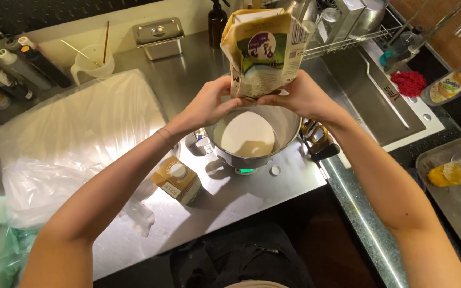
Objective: Pouring cream from cartons into a large mixing bowl on a scale.
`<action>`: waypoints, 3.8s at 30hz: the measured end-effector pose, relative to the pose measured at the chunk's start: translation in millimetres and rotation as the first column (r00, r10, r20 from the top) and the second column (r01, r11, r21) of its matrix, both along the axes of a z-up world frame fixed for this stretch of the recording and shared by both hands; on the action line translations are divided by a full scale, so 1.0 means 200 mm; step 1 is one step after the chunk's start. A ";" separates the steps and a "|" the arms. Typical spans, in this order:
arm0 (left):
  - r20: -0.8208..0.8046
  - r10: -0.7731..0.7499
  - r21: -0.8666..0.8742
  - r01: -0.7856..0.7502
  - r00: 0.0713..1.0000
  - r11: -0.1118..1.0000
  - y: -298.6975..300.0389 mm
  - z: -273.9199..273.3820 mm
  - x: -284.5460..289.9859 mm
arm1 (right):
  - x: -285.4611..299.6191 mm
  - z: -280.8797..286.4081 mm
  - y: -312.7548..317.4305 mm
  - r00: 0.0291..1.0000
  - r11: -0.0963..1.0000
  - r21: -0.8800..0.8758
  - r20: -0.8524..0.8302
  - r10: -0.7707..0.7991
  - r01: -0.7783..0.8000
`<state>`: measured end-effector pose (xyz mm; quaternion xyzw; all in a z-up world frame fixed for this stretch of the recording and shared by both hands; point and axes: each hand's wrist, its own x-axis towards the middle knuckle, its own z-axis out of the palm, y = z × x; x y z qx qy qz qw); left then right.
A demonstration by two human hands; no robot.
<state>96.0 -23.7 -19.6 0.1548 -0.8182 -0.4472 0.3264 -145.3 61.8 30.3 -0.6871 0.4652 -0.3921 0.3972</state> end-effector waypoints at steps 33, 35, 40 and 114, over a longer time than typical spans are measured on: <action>-0.341 0.181 -0.023 -0.201 0.922 0.979 0.04 0.24 -0.17 | 0.26 0.05 0.11 0.864 0.683 -0.532 0.258 -0.433 0.501; -0.332 0.191 -0.078 -0.229 0.924 0.970 0.05 0.26 -0.16 | 0.28 0.11 0.12 0.846 0.610 -0.614 0.199 -0.495 0.501; -0.148 0.269 0.090 -0.258 0.952 0.962 -0.02 -0.11 -0.16 | 0.23 -0.24 0.04 0.817 0.699 -0.480 0.071 -0.572 0.530; 0.349 0.445 -0.401 -0.298 0.825 0.866 0.76 -1.61 -0.63 | 0.05 -0.25 0.34 0.293 0.729 0.414 0.720 -0.629 0.546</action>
